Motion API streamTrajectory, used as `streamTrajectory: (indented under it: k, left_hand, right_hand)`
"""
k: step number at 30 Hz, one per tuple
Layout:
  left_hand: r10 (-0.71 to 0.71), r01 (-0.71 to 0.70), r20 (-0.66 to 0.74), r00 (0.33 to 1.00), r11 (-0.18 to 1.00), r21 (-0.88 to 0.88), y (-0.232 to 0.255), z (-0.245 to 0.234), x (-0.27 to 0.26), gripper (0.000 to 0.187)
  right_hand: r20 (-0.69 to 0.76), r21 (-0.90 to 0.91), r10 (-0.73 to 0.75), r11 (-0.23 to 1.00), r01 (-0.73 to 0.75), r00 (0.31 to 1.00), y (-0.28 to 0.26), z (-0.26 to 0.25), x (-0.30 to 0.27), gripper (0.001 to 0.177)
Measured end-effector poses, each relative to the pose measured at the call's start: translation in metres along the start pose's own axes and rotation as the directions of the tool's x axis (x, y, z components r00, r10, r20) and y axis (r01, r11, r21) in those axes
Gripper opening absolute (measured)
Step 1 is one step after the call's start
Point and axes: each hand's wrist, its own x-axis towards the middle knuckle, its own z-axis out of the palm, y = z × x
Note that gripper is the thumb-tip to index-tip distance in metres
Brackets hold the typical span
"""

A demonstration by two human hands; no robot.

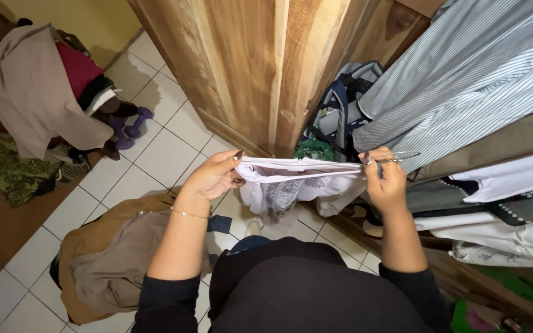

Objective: The person picks up various clothes from a pile on the floor, places them onto hangers, and hangs them inside a wooden wardrobe.

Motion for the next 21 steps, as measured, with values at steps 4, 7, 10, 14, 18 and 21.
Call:
streamTrajectory:
  k: [4, 7, 10, 14, 18, 21]
  left_hand:
    - [0.077, -0.069, -0.047, 0.996, 0.987, 0.143, 0.007, 0.002, -0.003, 0.013]
    - [0.207, -0.187, -0.052, 0.977, 0.948, 0.256, 0.015, 0.009, -0.007, 0.028]
    - [0.351, -0.189, -0.205, 0.914, 0.814, 0.549, 0.027, 0.038, -0.017, 0.035]
    - [0.744, -0.098, -0.071, 0.664, 0.180, 0.979, 0.037, 0.087, -0.028, 0.034]
    - [0.788, -0.040, 0.443, 0.427, -0.473, 0.880, 0.049, 0.116, -0.030, 0.030]
    - [0.724, -0.036, 0.561, 0.402, -0.600, 0.799, 0.059, 0.129, -0.028, 0.029]
  right_hand:
    - [0.019, -0.012, 0.023, 1.000, -0.023, 1.000, 0.001, -0.001, -0.002, 0.009]
    - [0.058, -0.027, 0.032, 0.999, -0.030, 0.998, 0.001, -0.002, -0.003, 0.010]
    - [0.078, 0.029, -0.093, 0.995, 0.091, 0.993, -0.001, 0.003, 0.001, 0.006]
    - [0.149, -0.039, -0.178, 0.982, 0.185, 0.973, -0.021, 0.017, 0.007, 0.005]
    - [0.205, -0.080, -0.182, 0.976, 0.201, 0.962, -0.043, 0.017, 0.028, 0.007]
    - [0.201, -0.085, -0.192, 0.973, 0.213, 0.961, -0.060, 0.022, 0.036, 0.008]
